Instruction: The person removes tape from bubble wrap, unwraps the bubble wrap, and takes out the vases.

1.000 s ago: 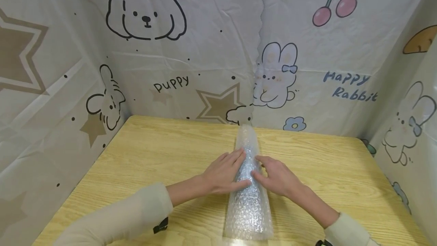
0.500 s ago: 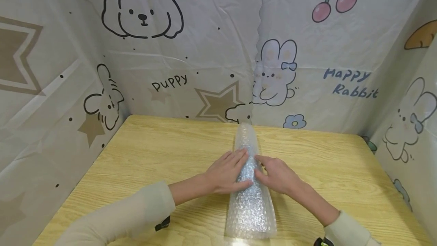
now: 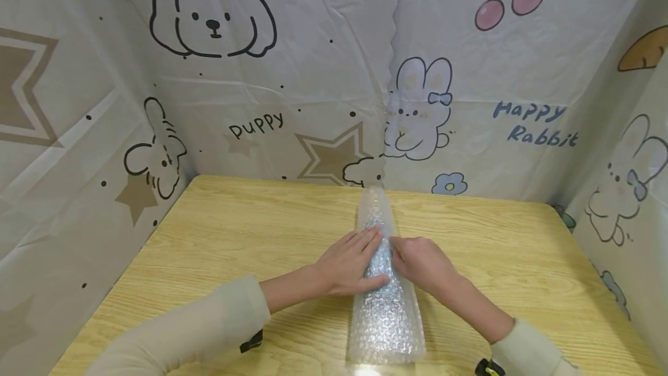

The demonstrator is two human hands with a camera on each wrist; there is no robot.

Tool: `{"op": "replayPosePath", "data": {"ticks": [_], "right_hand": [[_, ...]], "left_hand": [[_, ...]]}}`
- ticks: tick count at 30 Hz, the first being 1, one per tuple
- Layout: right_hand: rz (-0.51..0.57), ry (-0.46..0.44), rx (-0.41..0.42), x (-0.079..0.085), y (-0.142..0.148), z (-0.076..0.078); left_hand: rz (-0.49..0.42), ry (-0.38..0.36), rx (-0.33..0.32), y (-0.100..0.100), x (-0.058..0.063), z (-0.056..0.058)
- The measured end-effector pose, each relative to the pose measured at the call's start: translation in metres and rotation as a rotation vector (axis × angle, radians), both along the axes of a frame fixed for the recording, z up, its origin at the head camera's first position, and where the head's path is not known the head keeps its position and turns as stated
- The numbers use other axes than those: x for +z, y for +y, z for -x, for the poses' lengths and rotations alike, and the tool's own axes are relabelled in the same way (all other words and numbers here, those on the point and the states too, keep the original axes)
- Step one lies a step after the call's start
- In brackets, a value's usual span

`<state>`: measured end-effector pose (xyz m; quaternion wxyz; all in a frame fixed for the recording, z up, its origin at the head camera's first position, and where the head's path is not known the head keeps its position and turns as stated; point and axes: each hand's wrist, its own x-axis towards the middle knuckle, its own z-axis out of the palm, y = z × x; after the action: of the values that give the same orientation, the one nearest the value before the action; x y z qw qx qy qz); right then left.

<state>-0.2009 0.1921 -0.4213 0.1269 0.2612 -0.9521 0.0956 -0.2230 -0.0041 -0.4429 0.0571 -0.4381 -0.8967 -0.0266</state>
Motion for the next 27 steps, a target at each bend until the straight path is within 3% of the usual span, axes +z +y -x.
{"op": "replayPosePath", "data": {"ticks": [8, 13, 27], "right_hand": [[-0.097, 0.093, 0.043, -0.002, -0.004, 0.003], [-0.103, 0.156, 0.078, -0.005, -0.004, 0.005], [0.047, 0.095, 0.02, -0.007, -0.004, 0.01]], "left_hand": [[-0.032, -0.043, 0.011, -0.003, -0.001, -0.001], [-0.04, -0.057, 0.016, -0.005, -0.003, -0.002], [-0.071, -0.03, 0.008, -0.008, -0.006, -0.002]]}}
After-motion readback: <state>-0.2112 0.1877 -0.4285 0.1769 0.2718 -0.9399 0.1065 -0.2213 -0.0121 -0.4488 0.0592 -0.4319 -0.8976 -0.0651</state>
